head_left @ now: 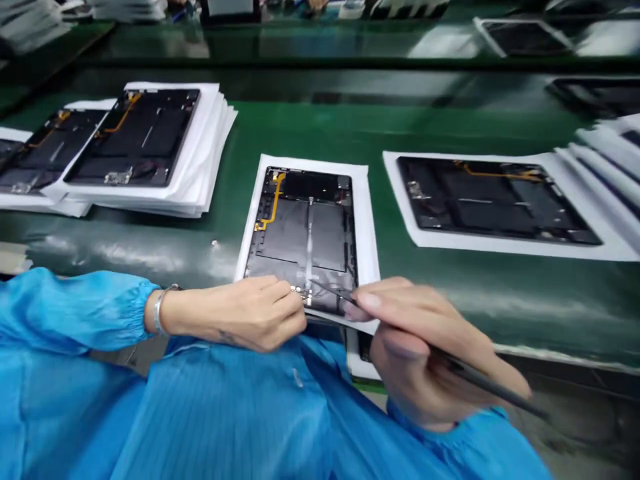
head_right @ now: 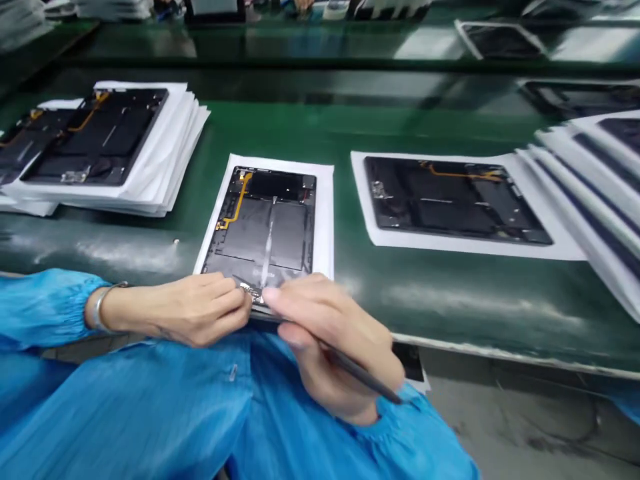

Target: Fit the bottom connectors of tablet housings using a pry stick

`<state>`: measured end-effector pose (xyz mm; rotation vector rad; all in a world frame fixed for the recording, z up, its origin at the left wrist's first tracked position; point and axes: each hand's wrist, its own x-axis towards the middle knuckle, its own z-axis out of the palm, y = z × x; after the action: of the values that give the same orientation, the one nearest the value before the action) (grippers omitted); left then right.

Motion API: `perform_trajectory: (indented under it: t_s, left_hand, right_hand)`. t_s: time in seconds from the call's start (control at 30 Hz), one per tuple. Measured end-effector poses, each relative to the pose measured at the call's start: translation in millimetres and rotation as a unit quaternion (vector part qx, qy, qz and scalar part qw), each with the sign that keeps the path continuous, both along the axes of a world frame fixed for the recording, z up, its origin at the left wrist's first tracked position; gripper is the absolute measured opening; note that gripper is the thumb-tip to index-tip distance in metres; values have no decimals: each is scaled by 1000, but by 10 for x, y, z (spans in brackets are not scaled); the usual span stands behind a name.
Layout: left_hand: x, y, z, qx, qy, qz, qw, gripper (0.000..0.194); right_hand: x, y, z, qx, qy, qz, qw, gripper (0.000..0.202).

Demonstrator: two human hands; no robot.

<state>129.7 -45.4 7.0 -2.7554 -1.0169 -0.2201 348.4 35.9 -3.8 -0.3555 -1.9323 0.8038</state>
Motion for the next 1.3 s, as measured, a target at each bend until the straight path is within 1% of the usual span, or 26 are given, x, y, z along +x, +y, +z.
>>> perform_trajectory:
  t_s: [0.03, 0.1, 0.17, 0.2, 0.23, 0.27, 0.33, 0.4, 0.47, 0.57, 0.63, 0.7, 0.77, 0.8, 0.9, 0.93, 0.97, 1.0, 1.03, 1.13, 1.17, 1.23, 1.3]
  left_hand:
    - [-61, -37, -3, -7, -26, 19, 999, 23]
    - [-233, -85, 28, -2, -95, 94, 991, 25]
    - [-438, -123, 73, 12, -163, 191, 968, 21]
    - [-533, -143, 87, 8, -187, 224, 956, 19]
    - [-613, -165, 90, -8, -204, 236, 950, 17]
    - [-675, -186, 81, -34, -218, 235, 947, 17]
    - [-736, -221, 33, -94, -234, 215, 943, 16]
    - [-732, -233, -22, -146, -237, 190, 942, 14]
    - [-696, -218, -44, -189, -234, 179, 937, 14]
    - [-633, -172, 10, -243, -217, 171, 930, 13]
    - [-596, -157, 66, -258, -215, 171, 926, 15]
    - [-563, -160, 96, -262, -239, 180, 917, 15]
    - [-526, -173, 84, -263, -290, 203, 898, 12]
    - [-504, -179, 65, -266, -319, 220, 883, 9]
    - [-435, -193, -7, -297, -407, 266, 822, 8]
    - [-416, -199, -27, -312, -433, 274, 801, 8]
    - [-403, -206, -43, -315, -453, 280, 785, 8]
    - [-395, -216, -54, -303, -468, 285, 780, 9]
    - [-393, -227, -60, -275, -476, 290, 783, 10]
    - [-403, -267, -61, -161, -464, 303, 817, 7]
    - [-405, -279, -61, -140, -454, 303, 826, 5]
    - [-397, -297, -64, -128, -439, 301, 837, 4]
    - [-372, -305, -74, -127, -435, 300, 839, 3]
  right_hand:
    - [-73, -61, -23, -7, 28, -5, 1000, 27]
    - [-196, -146, -52, -20, 47, -30, 998, 23]
    - [-280, -190, -67, -40, 25, -57, 997, 24]
    - [-309, -201, -72, -52, 27, -59, 997, 25]
    - [-334, -208, -77, -64, 38, -52, 996, 26]
    - [-356, -213, -81, -74, 60, -37, 995, 26]
    - [-400, -217, -85, -85, 95, -14, 992, 24]
    - [-447, -217, -82, -77, 91, -16, 993, 22]
    - [-501, -213, -73, -58, 46, -17, 997, 20]
    - [-589, -201, -75, -27, -53, 16, 998, 21]
    - [-642, -195, -101, -5, -110, 29, 993, 21]
    - [-681, -190, -143, 21, -152, 25, 988, 19]
    - [-704, -190, -190, 56, -186, 16, 981, 17]
    - [-712, -193, -210, 77, -199, 11, 977, 16]
    - [-727, -205, -250, 145, -222, -9, 964, 22]
    - [-728, -209, -257, 158, -223, -15, 962, 24]
    - [-728, -212, -262, 161, -221, -16, 962, 25]
    - [-726, -213, -265, 154, -219, -14, 963, 25]
    - [-723, -212, -268, 138, -215, -7, 967, 24]
    - [-713, -205, -275, 86, -204, 9, 975, 21]
    - [-712, -203, -275, 76, -200, 10, 977, 21]
    - [-713, -202, -271, 67, -195, 5, 978, 21]
    - [-719, -206, -265, 68, -194, -2, 979, 21]
